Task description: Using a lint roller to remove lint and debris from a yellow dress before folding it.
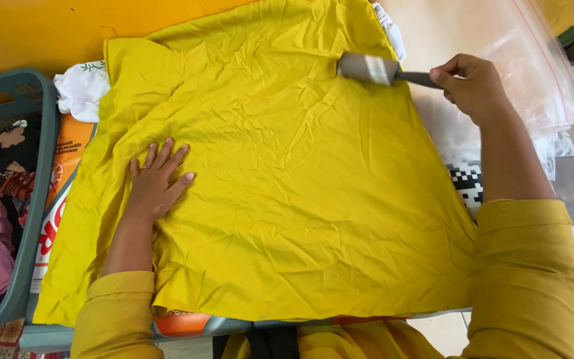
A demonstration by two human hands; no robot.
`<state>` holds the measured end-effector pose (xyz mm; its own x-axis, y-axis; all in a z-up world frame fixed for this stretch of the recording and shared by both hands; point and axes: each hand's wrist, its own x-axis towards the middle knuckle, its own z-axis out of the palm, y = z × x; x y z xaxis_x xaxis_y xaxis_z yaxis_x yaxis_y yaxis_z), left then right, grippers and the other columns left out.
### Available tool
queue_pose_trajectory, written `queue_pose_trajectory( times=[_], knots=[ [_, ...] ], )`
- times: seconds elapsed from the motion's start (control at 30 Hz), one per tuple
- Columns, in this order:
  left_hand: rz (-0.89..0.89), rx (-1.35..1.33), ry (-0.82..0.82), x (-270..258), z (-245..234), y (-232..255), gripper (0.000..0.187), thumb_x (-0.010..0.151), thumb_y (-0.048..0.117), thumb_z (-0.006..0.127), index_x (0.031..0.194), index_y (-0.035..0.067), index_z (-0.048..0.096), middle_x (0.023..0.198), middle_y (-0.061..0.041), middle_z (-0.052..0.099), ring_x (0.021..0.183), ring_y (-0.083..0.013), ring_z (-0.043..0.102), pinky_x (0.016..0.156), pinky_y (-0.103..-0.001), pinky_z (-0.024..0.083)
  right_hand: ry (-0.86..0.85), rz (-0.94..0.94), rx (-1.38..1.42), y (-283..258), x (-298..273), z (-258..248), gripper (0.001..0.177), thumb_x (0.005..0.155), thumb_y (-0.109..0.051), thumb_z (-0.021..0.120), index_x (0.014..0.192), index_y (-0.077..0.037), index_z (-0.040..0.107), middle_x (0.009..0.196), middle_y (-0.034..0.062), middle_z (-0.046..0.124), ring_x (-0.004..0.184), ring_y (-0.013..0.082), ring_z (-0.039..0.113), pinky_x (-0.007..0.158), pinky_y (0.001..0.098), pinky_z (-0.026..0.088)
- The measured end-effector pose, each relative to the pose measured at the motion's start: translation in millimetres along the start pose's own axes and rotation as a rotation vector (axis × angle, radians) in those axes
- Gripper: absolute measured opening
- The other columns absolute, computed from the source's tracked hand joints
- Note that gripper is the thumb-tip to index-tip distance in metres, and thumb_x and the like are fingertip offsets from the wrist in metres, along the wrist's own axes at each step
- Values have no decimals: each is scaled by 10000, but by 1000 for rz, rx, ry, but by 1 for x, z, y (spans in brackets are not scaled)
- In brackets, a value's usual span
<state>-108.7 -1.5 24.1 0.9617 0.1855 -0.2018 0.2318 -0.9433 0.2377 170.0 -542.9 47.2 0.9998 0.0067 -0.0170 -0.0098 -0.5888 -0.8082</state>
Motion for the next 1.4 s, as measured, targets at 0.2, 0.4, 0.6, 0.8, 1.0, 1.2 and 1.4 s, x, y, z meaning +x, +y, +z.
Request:
queue_pose_trajectory(
  times=[0.2,0.4,0.6,0.8,1.0,1.2,1.4],
  knots=[
    [-16,27,-32,4,-2,2,728,950,640,295,1623,392,170,1734,54,9,1591,-253,-85,1203,-620,-92,-982,106,-170,19,-13,-34,198,818,-16,832,997,41,895,971,134,863,910,228,736,875,344,553],
    [-16,25,-35,1,-1,1,726,950,646,299,1621,400,170,1733,61,3,1590,-238,-95,1202,-631,-101,-208,69,-53,4,-43,-25,156,1053,-240,744,1042,-87,714,711,86,604,590,151,455,544,300,334],
    [-3,41,-13,0,1,-2,717,958,643,300,1622,406,168,1732,65,15,1591,-245,-74,1204,-632,-94,-371,-23,-8,35,-62,-51,94,1035,-192,728,1011,-103,739,705,61,589,638,145,473,630,290,395],
    [11,23,-15,-2,-2,0,716,960,635,297,1623,395,170,1733,54,12,1590,-250,-86,1198,-640,-98,-814,211,-265,66,-96,-86,189,850,-89,855,968,43,921,792,145,787,662,224,557,621,336,459],
    [-16,15,-11,-4,-2,2,700,966,621,313,1618,390,205,1732,56,27,1592,-258,-72,1206,-620,-108,-37,168,63,96,-137,-82,198,1122,-265,709,1008,-110,665,705,38,547,649,128,489,690,277,461],
    [-2,-2,-3,-5,-1,1,716,957,643,305,1618,385,210,1731,50,37,1591,-257,-76,1202,-630,-105,-499,169,129,142,-153,-97,136,940,-24,714,1010,57,797,1003,189,794,831,279,668,716,389,550],
    [-2,8,6,-5,0,1,717,957,641,306,1619,388,199,1732,48,42,1591,-263,-71,1201,-639,-91,-64,215,28,91,-184,-81,141,1067,-227,735,1017,-96,718,707,67,539,645,152,471,638,301,407]
  ],
)
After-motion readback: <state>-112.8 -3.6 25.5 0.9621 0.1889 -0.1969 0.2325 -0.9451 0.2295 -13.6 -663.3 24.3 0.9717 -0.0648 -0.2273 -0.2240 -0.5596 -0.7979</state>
